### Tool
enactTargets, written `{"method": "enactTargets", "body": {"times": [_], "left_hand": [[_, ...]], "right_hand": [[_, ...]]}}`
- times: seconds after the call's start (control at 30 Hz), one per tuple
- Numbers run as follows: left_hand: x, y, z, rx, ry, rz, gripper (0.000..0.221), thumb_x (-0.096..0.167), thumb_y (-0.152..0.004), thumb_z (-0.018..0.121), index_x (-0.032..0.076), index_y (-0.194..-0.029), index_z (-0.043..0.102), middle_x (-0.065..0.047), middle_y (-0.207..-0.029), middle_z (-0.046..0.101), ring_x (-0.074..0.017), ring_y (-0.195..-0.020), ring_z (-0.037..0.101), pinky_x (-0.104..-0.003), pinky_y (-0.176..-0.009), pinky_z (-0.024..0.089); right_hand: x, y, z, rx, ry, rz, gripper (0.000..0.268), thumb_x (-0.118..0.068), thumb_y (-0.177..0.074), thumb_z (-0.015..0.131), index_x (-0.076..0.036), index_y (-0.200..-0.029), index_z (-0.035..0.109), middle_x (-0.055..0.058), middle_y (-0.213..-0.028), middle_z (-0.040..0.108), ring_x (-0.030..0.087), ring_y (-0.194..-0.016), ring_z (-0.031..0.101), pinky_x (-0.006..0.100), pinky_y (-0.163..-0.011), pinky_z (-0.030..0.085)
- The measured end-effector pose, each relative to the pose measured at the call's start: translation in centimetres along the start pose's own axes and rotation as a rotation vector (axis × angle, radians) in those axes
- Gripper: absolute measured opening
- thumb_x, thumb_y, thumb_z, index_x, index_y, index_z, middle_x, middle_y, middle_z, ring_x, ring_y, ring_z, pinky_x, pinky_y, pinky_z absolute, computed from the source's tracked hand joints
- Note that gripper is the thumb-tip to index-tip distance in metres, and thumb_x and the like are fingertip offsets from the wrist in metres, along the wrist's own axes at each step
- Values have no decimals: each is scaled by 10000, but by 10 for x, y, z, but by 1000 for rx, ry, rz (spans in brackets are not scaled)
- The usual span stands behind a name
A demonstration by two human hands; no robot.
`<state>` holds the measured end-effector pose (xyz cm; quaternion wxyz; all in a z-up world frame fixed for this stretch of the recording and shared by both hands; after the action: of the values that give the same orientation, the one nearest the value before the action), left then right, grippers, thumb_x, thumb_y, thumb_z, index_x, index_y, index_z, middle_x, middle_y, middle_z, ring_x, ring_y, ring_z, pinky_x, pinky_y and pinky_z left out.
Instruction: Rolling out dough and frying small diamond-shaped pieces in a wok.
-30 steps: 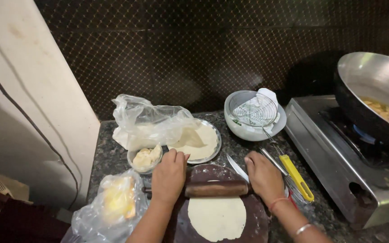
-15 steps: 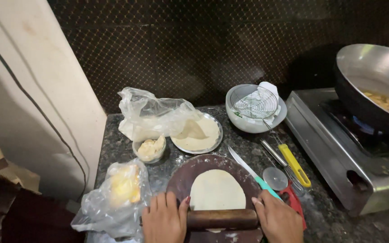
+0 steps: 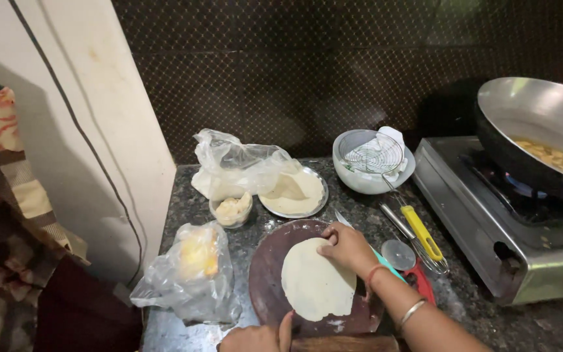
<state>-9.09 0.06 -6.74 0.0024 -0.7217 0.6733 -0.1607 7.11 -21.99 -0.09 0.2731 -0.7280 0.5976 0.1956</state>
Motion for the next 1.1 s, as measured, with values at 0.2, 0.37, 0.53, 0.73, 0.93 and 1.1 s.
{"method": "enactTargets", "body": {"times": [0.2, 0.37, 0.53, 0.73, 0.93, 1.1], "left_hand": [[-15, 1, -16, 6, 17, 43, 605, 570, -859, 597, 97, -505, 728, -170, -415, 595, -351, -346, 637, -510, -368, 529], [-13, -12, -46, 66, 59, 17, 549, 530, -828, 608, 99, -516, 743, -213, -469, 615, -398, -404, 657, -533, -405, 540], [-3, -25, -48, -29, 83, 7, 511, 493, -862, 583, 98, -592, 764, -228, -559, 656, -424, -502, 689, -549, -495, 565], [1, -33, -52, -5, 172, -9, 471, 460, -841, 595, 89, -607, 767, -242, -594, 668, -426, -507, 698, -565, -561, 578], [-9, -38, -18, -252, 137, -4, 491, 479, -892, 560, 84, -676, 756, -230, -626, 670, -385, -567, 724, -538, -612, 599], [-28, -82, -26, -215, 85, -285, 540, 519, -934, 527, 102, -705, 782, -235, -723, 715, -436, -698, 724, -559, -716, 581]], "right_hand": [[-9, 17, -4, -211, -38, -226, 288, -240, -746, 832, -42, -945, 768, 112, -927, 779, 232, -896, 753, 337, -829, 556], [22, 18, -2, -437, -897, 387, 243, -164, -853, 749, -9, -1040, 739, 95, -926, 780, 197, -885, 709, 314, -803, 577], [-13, 2, -63, -191, -439, 445, 226, -150, -920, 730, -3, -1085, 778, 108, -849, 750, 232, -774, 635, 363, -706, 503], [-73, 15, -71, -280, -185, -118, 248, -69, -862, 691, -98, -1082, 804, -15, -998, 817, 164, -953, 772, 310, -877, 583], [-25, 80, -52, -232, 178, -466, 343, 33, -776, 604, -199, -939, 798, -17, -1114, 798, 228, -1144, 721, 379, -1009, 489], [-4, 86, -50, 80, 217, 104, 239, -261, -911, 583, -206, -1120, 684, 32, -1064, 726, 275, -998, 707, 402, -795, 547]]}}
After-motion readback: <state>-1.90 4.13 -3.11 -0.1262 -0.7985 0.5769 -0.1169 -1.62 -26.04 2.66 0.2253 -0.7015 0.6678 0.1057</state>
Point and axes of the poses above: each hand's wrist, its own y-axis away from the middle knuckle, its own z-axis out of the palm, x = y × z, the point moved 7 cm from there along -y, towards the middle knuckle
